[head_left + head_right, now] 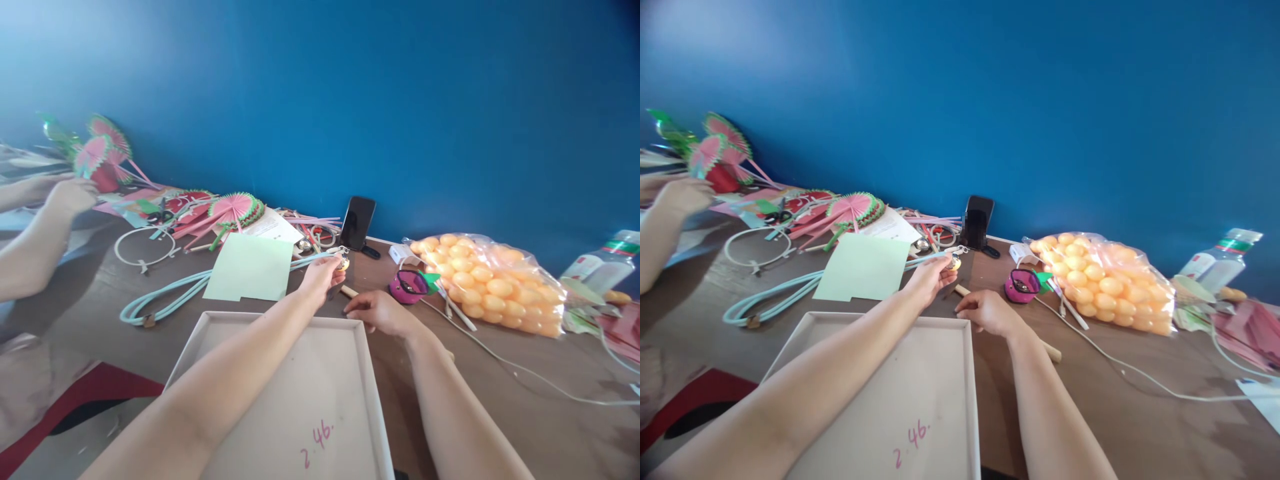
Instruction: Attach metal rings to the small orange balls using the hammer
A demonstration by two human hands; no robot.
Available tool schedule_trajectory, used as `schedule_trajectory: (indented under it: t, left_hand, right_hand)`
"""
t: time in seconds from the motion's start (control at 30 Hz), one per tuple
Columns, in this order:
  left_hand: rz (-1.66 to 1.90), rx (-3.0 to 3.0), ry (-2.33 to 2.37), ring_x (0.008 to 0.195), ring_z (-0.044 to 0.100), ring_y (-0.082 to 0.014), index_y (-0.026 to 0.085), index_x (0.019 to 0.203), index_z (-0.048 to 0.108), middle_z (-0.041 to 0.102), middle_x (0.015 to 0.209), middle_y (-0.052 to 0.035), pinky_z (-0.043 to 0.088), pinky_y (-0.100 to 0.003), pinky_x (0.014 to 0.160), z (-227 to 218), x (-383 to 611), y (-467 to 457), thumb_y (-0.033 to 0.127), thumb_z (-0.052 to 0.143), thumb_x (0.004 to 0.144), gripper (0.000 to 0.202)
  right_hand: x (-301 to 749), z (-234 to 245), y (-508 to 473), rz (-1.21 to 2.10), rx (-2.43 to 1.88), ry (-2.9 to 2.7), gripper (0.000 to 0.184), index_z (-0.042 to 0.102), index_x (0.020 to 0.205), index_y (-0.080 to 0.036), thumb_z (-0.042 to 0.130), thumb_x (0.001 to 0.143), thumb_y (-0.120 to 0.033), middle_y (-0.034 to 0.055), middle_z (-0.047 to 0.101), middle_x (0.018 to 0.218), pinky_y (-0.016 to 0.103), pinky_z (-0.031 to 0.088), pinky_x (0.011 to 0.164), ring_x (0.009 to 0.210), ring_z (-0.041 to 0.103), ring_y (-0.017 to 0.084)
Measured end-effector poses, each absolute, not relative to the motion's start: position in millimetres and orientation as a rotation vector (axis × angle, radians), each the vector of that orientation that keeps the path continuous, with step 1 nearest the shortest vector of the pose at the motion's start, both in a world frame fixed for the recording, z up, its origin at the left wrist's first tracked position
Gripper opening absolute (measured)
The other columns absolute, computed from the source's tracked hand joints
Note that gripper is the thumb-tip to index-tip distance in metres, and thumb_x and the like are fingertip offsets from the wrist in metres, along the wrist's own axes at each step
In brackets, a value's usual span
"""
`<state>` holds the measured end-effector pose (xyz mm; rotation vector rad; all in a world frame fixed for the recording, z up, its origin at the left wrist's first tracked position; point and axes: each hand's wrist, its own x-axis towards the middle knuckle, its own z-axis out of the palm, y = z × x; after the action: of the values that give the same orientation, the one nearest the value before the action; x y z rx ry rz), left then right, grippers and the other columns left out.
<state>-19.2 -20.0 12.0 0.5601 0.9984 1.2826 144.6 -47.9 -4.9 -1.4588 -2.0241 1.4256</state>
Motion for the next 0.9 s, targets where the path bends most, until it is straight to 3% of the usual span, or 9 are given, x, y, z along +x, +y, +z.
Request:
schedule_trajectory:
  t: [0.23, 0.67, 0.9]
  left_hand:
    - [1.225, 0.582, 1.001, 0.058, 0.059, -0.0085, 0.013, 0.079, 0.058, 0.064, 0.075, -0.0057, 0.05, -0.023, 0.061, 12, -15, -28, 0.03, 0.067, 0.076, 0.02]
    - [1.173, 0.604, 0.968, 0.059, 0.059, -0.0092, 0.012, 0.078, 0.06, 0.064, 0.075, -0.0066, 0.049, -0.022, 0.059, 13, -14, -31, 0.031, 0.068, 0.075, 0.022]
    - [1.162, 0.555, 0.904, 0.059, 0.06, -0.0102, 0.012, 0.079, 0.061, 0.064, 0.075, -0.0063, 0.05, -0.024, 0.061, 11, -15, -29, 0.029, 0.067, 0.076, 0.019]
  right_hand:
    - [151, 4, -52, 1.65, -1.34, -2.13, 0.03, 0.073, 0.091, -0.017, 0.063, 0.071, -0.038, 0.0035, 0.068, 0.077, 0.024, 0.051, 0.057, 0.062, 0.061, 0.013]
    - [145, 5, -54, 1.356, -1.296, -2.289, 0.012, 0.068, 0.078, -0.018, 0.06, 0.073, -0.025, 0.0007, 0.065, 0.073, 0.021, 0.043, 0.054, 0.06, 0.055, 0.011]
    - [141, 18, -53, 1.282, -1.11, -1.719, 0.022, 0.062, 0.079, -0.018, 0.068, 0.074, -0.038, 0.001, 0.063, 0.074, 0.025, 0.05, 0.059, 0.065, 0.059, 0.013]
